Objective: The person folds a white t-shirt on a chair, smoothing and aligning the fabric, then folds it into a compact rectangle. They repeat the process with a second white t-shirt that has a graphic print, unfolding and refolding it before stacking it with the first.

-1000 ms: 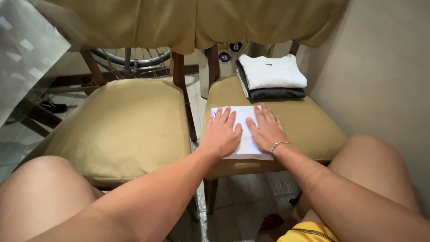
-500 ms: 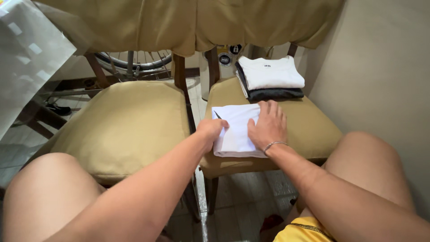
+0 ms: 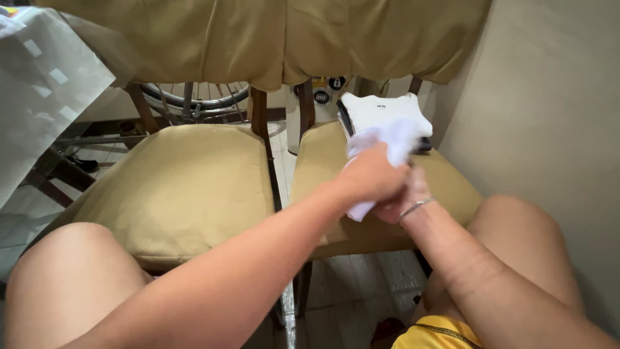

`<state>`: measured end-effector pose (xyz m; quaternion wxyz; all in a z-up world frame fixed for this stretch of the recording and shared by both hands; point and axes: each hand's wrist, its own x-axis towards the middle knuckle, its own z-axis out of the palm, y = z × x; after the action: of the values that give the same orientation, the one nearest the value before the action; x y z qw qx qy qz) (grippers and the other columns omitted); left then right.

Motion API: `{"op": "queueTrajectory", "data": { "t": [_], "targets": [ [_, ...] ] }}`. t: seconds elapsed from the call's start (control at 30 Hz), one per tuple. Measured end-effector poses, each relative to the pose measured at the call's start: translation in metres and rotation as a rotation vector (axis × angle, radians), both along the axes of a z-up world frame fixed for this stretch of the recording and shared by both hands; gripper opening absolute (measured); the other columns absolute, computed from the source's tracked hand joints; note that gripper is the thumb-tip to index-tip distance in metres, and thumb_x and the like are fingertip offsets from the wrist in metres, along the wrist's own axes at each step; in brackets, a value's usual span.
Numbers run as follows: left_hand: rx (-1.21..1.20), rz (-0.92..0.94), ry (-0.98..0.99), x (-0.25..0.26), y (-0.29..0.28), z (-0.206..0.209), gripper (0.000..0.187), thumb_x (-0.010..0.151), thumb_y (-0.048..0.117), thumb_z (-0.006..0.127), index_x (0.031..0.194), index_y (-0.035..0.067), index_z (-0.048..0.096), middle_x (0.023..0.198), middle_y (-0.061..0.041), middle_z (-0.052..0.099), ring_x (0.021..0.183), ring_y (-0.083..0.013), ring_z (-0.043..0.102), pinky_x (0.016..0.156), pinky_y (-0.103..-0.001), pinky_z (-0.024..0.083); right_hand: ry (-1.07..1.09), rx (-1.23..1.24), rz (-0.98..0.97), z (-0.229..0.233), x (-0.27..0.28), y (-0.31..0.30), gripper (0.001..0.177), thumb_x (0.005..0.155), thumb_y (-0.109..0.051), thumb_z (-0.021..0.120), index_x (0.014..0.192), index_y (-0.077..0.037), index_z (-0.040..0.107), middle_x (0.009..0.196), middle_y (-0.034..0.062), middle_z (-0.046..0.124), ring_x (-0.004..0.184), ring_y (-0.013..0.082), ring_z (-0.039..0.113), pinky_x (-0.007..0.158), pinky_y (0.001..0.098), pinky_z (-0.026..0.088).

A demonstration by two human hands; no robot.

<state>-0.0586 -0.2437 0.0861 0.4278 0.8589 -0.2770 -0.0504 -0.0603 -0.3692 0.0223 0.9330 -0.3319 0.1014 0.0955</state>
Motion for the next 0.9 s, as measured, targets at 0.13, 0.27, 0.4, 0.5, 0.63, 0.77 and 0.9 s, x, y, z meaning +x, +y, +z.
{"op": "queueTrajectory", "data": {
  "t": [0.13, 0.27, 0.4, 0.5, 0.63, 0.77, 0.9],
  "targets": [
    [0.102, -0.173, -0.043, -0.019, 0.004, 0.013, 0.062, 0.083, 0.037, 0.068, 0.125, -0.005, 0.053, 0.115, -0.029, 0.068, 0.113, -0.0384, 0.066, 0.099, -0.04, 0.05, -0.205, 0.063, -0.049, 0.012, -0.018, 0.006, 0.064, 0.094, -0.055, 0.036, 0.135, -0.01, 0.058, 0.13, 0.0165, 0.066, 0.124, 0.0342, 0.061, 0.107, 0.0499, 0.046],
    [-0.459, 0.252, -0.176, -0.023, 0.022, 0.012, 0.058, 0.083, 0.029, 0.069, 0.13, -0.003, 0.054, 0.127, -0.028, 0.064, 0.119, -0.0387, 0.062, 0.102, -0.041, 0.047, -0.398, 0.111, -0.045, 0.035, -0.022, 0.02, 0.064, 0.099, -0.054, 0.032, 0.143, -0.012, 0.051, 0.143, 0.0167, 0.057, 0.132, 0.0349, 0.055, 0.115, 0.0497, 0.041],
    [-0.614, 0.846, -0.078, -0.028, 0.042, -0.005, 0.056, 0.091, 0.031, 0.072, 0.131, -0.002, 0.053, 0.137, -0.025, 0.054, 0.127, -0.0378, 0.05, 0.105, -0.045, 0.041, -0.558, 0.15, 0.008, 0.054, -0.024, 0.036, 0.056, 0.109, -0.047, 0.029, 0.151, -0.013, 0.042, 0.153, 0.0136, 0.049, 0.141, 0.0339, 0.048, 0.123, 0.049, 0.035],
    [-1.221, 0.222, 0.993, -0.027, 0.059, -0.017, 0.061, 0.097, 0.052, 0.049, 0.138, 0.007, 0.056, 0.135, -0.011, 0.066, 0.118, -0.025, 0.063, 0.099, -0.04, 0.049, -0.681, 0.166, 0.042, 0.057, -0.027, 0.045, 0.057, 0.107, -0.047, 0.03, 0.151, -0.012, 0.041, 0.155, 0.0132, 0.048, 0.142, 0.0344, 0.047, 0.122, 0.0509, 0.035],
    [-1.147, 0.228, 0.806, -0.019, 0.066, -0.018, 0.052, 0.102, 0.035, 0.049, 0.142, 0.002, 0.051, 0.134, -0.015, 0.066, 0.116, -0.0266, 0.067, 0.096, -0.041, 0.056, -0.751, -0.04, -0.036, 0.053, -0.028, 0.049, 0.053, 0.107, -0.041, 0.034, 0.152, -0.013, 0.041, 0.156, 0.0116, 0.046, 0.146, 0.0319, 0.044, 0.125, 0.0496, 0.033],
    [-1.033, 0.271, 0.679, -0.007, 0.084, -0.016, 0.047, 0.1, 0.029, 0.049, 0.14, 0.005, 0.045, 0.128, -0.017, 0.066, 0.109, -0.0291, 0.07, 0.088, -0.046, 0.061, -0.395, -0.048, -0.029, 0.049, -0.023, 0.027, 0.059, 0.098, -0.044, 0.04, 0.142, -0.007, 0.052, 0.148, 0.0143, 0.055, 0.138, 0.0343, 0.05, 0.117, 0.0486, 0.036],
    [-0.856, 0.277, 0.717, 0.025, 0.089, -0.029, 0.045, 0.098, 0.024, 0.055, 0.138, 0.006, 0.042, 0.124, -0.016, 0.065, 0.103, -0.0297, 0.072, 0.083, -0.049, 0.064, -0.138, -0.005, 0.012, 0.035, -0.004, -0.003, 0.053, 0.096, -0.038, 0.048, 0.135, -0.004, 0.059, 0.137, 0.0165, 0.065, 0.132, 0.0359, 0.057, 0.114, 0.0484, 0.044]
  ]
}}
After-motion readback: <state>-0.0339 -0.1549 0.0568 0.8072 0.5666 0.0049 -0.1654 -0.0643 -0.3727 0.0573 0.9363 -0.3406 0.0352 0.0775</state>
